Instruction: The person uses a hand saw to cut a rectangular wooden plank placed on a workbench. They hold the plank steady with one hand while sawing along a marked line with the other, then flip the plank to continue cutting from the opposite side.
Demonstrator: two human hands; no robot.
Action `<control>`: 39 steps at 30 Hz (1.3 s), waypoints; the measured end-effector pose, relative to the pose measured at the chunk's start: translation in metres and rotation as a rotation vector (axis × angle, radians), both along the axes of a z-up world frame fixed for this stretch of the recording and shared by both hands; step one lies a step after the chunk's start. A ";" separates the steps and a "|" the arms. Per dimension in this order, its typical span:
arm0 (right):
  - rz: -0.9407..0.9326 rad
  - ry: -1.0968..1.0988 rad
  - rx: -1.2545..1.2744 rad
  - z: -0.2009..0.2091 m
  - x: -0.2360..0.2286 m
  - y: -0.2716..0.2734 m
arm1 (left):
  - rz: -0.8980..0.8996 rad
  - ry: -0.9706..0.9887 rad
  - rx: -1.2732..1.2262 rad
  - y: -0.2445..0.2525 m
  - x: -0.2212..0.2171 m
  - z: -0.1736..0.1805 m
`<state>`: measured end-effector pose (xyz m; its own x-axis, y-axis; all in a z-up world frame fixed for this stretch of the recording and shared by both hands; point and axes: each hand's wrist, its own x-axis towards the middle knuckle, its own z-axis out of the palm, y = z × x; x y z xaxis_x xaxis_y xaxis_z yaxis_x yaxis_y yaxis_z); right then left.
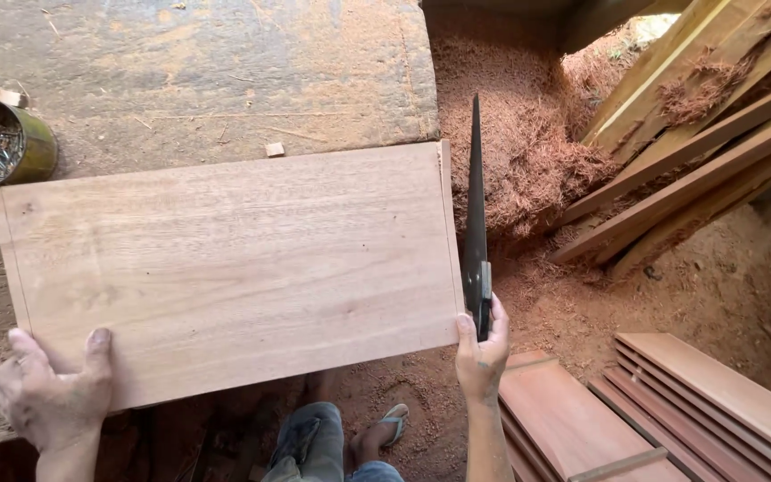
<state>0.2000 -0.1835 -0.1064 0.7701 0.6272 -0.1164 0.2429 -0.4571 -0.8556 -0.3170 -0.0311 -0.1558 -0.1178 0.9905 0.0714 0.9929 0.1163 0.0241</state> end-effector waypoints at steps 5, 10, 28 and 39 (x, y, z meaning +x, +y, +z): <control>-0.026 0.041 -0.074 -0.003 -0.007 -0.045 | -0.021 -0.071 -0.042 -0.030 -0.019 -0.003; -0.021 0.008 -0.108 -0.002 -0.013 -0.060 | 0.033 0.039 -0.092 -0.061 -0.050 -0.031; 0.011 0.010 -0.104 -0.002 -0.009 -0.019 | -0.176 -0.089 -0.025 -0.021 0.020 0.008; 0.014 0.014 -0.049 0.028 0.007 -0.097 | -0.604 -0.288 -0.293 -0.019 0.389 0.029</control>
<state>0.2070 -0.2802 -0.0788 0.7592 0.6313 -0.1581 0.2380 -0.4954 -0.8354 0.0716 -0.0498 -0.1266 0.4808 0.8625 -0.1579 0.8452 -0.4079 0.3455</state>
